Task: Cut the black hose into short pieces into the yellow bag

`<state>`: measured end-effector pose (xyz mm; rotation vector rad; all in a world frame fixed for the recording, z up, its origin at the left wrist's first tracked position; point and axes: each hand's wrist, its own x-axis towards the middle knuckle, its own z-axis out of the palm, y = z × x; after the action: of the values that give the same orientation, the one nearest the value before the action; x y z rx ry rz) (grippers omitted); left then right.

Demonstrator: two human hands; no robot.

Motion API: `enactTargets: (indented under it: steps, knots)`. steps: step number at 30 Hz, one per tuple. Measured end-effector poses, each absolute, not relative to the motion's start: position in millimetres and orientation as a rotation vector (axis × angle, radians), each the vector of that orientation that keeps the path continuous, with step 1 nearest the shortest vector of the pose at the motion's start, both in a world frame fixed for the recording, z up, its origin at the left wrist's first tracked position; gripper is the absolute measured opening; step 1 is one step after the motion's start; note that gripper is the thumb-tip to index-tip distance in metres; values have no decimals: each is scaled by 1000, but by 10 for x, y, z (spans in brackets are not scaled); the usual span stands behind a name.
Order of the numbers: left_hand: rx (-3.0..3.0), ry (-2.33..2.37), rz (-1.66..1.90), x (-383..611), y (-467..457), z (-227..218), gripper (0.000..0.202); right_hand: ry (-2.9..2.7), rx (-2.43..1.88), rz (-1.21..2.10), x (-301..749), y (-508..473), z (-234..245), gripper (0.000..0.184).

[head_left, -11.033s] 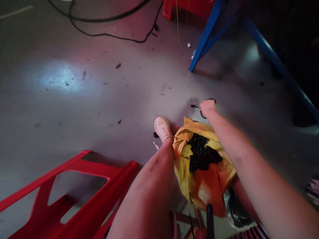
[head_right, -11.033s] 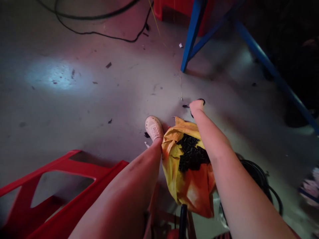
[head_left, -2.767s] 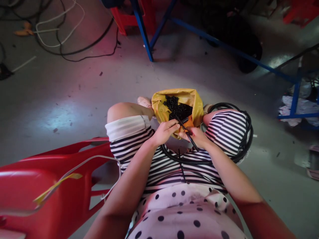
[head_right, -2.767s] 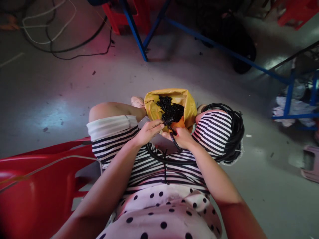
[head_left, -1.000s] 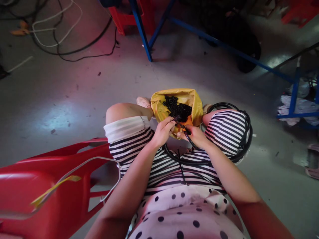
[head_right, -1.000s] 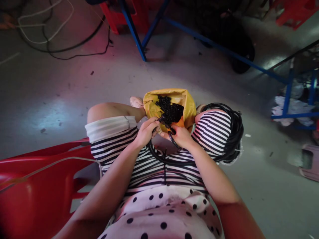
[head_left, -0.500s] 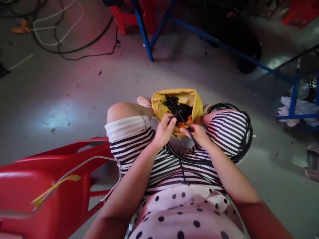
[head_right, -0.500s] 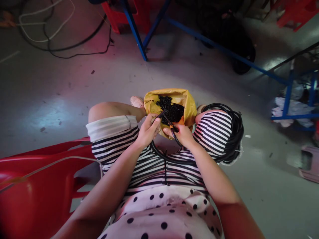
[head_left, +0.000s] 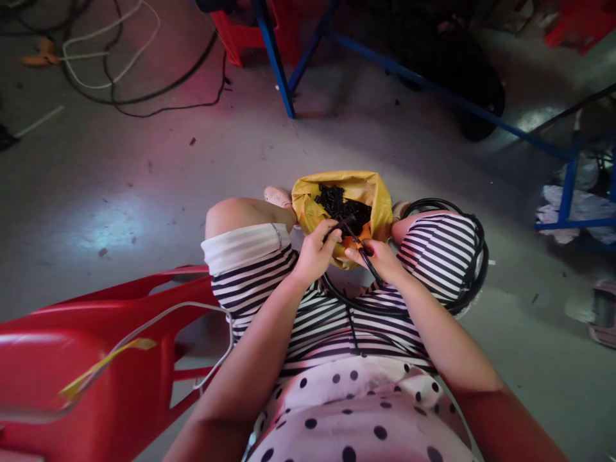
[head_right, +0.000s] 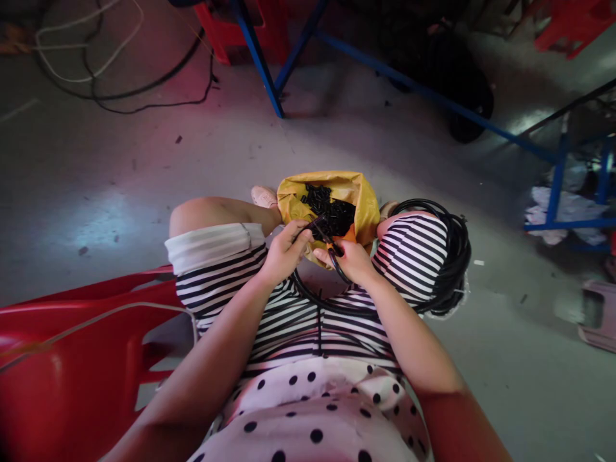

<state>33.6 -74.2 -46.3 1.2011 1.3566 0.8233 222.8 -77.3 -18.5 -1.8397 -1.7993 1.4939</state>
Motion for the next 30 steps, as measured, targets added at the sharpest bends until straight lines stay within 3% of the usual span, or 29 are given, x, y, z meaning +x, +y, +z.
enactTargets:
  steps: [30]
  knots:
    - [1525,1286,631,291,-717,-384,25,-2124,-2012,1368,2230,-754,-143,59]
